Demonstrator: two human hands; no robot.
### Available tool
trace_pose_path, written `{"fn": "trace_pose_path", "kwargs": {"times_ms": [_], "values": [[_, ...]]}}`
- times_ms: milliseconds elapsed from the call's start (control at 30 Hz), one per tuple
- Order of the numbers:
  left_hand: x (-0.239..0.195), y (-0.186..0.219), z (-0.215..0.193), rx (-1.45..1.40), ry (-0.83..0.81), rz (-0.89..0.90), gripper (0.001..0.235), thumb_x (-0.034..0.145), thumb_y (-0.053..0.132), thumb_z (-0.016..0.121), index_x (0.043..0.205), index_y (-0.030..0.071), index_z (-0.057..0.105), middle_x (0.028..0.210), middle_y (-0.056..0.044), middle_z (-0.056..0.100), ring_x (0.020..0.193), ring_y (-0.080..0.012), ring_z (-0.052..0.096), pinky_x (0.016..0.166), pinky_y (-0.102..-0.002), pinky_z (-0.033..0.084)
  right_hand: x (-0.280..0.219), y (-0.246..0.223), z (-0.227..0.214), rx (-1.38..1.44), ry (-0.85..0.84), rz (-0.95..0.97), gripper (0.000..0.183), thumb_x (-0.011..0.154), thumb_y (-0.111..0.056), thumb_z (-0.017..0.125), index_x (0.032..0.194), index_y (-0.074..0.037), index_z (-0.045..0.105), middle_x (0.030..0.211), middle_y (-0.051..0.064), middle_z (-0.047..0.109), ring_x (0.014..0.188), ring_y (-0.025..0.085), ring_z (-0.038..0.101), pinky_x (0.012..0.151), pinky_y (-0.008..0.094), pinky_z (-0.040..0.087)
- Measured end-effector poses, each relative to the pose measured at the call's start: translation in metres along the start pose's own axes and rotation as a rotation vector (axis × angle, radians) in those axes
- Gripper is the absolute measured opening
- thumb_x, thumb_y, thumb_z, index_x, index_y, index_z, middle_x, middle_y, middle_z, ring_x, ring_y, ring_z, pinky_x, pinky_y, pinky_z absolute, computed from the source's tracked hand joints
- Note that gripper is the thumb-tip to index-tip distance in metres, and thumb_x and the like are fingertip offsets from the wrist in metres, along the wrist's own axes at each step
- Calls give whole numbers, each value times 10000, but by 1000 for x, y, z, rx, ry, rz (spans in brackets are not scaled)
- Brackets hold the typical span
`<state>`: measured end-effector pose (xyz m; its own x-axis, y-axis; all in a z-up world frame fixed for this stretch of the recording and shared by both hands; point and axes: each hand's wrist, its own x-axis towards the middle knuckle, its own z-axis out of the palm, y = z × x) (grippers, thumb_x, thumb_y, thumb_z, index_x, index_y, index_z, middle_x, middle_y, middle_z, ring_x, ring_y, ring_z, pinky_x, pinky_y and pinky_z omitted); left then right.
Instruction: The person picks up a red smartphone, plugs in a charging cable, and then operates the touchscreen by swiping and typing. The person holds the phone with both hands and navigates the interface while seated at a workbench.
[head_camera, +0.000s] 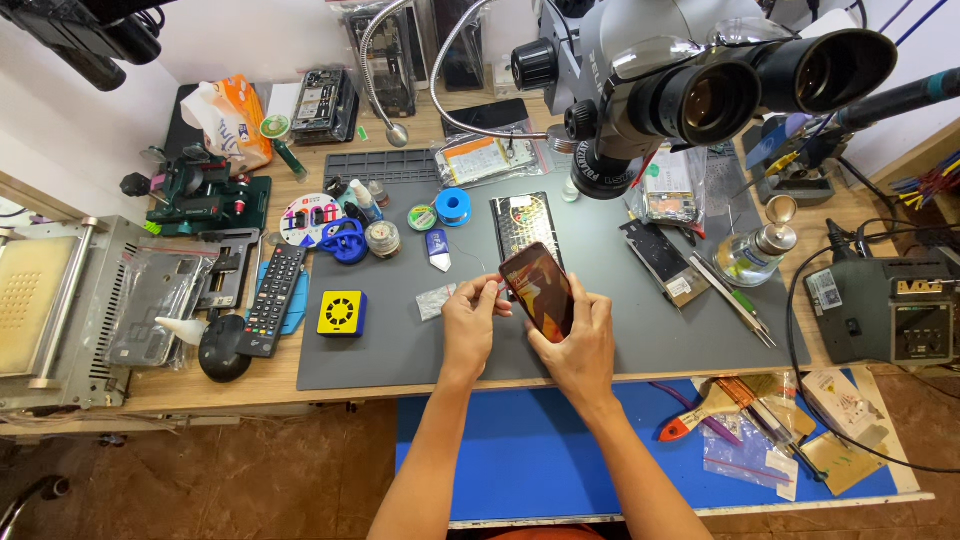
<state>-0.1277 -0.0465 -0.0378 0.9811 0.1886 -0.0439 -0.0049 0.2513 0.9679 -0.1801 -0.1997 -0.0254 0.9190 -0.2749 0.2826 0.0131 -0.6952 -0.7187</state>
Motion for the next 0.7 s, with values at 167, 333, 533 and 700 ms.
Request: {"fn": "trace_pose_path", "kwargs": {"times_ms": [167, 333, 533, 700], "values": [[-1, 0, -7, 75, -45, 63, 235, 1074, 70, 580, 1175, -75, 735, 898, -104, 565, 707, -176, 733, 650, -291, 651, -1, -5, -3, 28, -7, 8, 964, 712, -350, 937, 1555, -156, 512, 1196, 125, 495, 1146, 389, 625, 967, 492, 552], [-4, 4, -16, 151, -80, 98, 240, 1092, 96, 554, 1176, -32, 738, 845, -84, 521, 640, -159, 685, 614, -258, 623, -2, -14, -9, 62, -4, 20, 948, 730, -356, 939, 1546, -167, 496, 1195, 130, 480, 1147, 395, 616, 978, 491, 549], [-11, 15, -19, 242, -81, 86, 209, 1076, 122, 604, 1164, 5, 752, 868, -82, 563, 677, -143, 699, 635, -251, 613, -3, -16, -7, 32, 1, 10, 949, 728, -378, 949, 1528, -154, 490, 1178, 145, 488, 1125, 400, 636, 969, 493, 561], [-19, 21, -17, 230, -11, 44, 206, 1055, 85, 608, 1168, -9, 752, 913, -106, 597, 721, -161, 721, 658, -263, 626, -3, -14, -3, -22, 0, 4, 955, 695, -388, 961, 1514, -163, 525, 1165, 143, 511, 1105, 412, 664, 930, 502, 581]]}}
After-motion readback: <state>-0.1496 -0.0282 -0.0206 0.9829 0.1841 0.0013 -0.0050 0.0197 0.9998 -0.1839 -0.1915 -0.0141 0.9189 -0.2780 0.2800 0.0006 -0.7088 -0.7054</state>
